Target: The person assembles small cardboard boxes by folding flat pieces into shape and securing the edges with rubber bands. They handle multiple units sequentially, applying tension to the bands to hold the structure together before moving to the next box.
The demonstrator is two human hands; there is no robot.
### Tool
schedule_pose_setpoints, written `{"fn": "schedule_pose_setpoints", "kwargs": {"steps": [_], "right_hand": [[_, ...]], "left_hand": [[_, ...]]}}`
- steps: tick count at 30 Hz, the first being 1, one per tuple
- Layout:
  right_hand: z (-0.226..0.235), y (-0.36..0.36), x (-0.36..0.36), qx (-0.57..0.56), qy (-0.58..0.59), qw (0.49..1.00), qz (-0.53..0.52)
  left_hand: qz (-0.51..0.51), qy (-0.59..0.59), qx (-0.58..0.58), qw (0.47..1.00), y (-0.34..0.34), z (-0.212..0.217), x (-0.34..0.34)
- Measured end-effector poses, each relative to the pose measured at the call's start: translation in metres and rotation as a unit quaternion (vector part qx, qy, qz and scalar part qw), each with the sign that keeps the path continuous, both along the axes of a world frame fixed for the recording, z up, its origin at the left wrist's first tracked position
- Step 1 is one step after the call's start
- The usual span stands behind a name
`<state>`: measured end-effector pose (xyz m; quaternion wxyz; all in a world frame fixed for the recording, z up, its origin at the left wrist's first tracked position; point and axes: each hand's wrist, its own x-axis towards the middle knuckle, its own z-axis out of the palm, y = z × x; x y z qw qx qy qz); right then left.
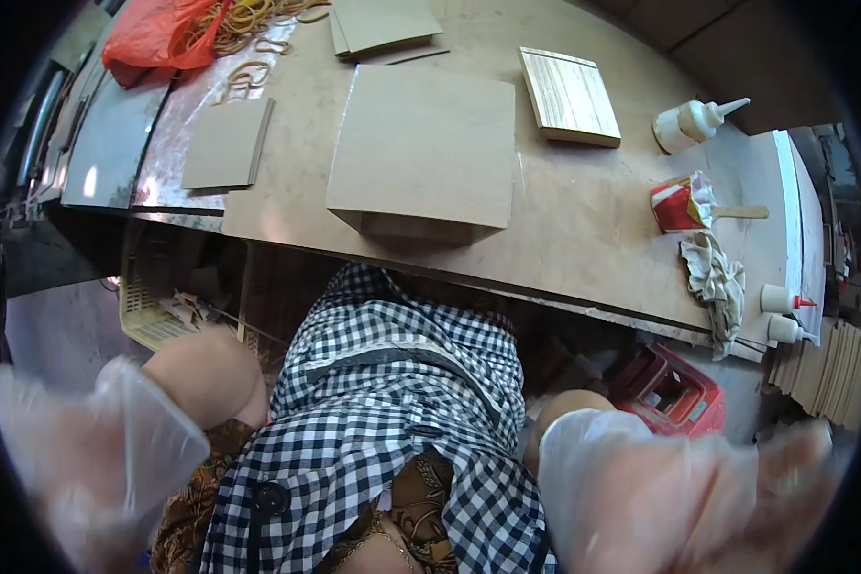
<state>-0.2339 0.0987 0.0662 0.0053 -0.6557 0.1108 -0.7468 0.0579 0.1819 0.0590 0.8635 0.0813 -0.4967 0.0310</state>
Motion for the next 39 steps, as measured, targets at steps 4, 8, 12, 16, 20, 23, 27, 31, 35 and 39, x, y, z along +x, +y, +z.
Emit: {"fn": "schedule_pose_setpoints", "kwargs": {"steps": [4,8,12,16,20,23,27,31,35,39], "right_hand": [[-0.054,-0.022,0.025,0.300,-0.097,0.948,0.048],[-0.133,-0.076,0.069,0.485,-0.149,0.805,0.307],[-0.143,-0.074,0.089,0.605,-0.197,0.693,0.338],[-0.145,-0.072,0.093,0.614,-0.211,0.648,0.397],[-0.154,-0.068,0.096,0.606,-0.227,0.664,0.375],[-0.141,-0.066,0.099,0.651,-0.152,0.660,0.344],[-0.146,-0.065,0.100,0.646,-0.198,0.638,0.369],[-0.155,-0.067,0.099,0.649,-0.222,0.627,0.369],[-0.154,-0.067,0.098,0.647,-0.205,0.636,0.368],[-0.163,-0.069,0.095,0.640,-0.219,0.638,0.369]], "left_hand": [[-0.383,0.156,0.073,0.907,-0.032,-0.041,0.016],[-0.127,0.276,0.333,0.893,-0.074,-0.115,-0.007],[-0.200,0.298,0.361,0.861,-0.093,-0.154,-0.019],[-0.278,0.330,0.377,0.820,-0.099,-0.159,-0.032],[-0.298,0.331,0.422,0.789,-0.101,-0.161,-0.039],[-0.298,0.310,0.447,0.784,-0.102,-0.160,-0.039],[-0.301,0.315,0.471,0.767,-0.099,-0.158,-0.039],[-0.266,0.359,0.503,0.740,-0.100,-0.154,-0.045],[-0.259,0.305,0.527,0.750,-0.096,-0.153,-0.044],[-0.255,0.270,0.535,0.759,-0.095,-0.152,-0.041]]}}
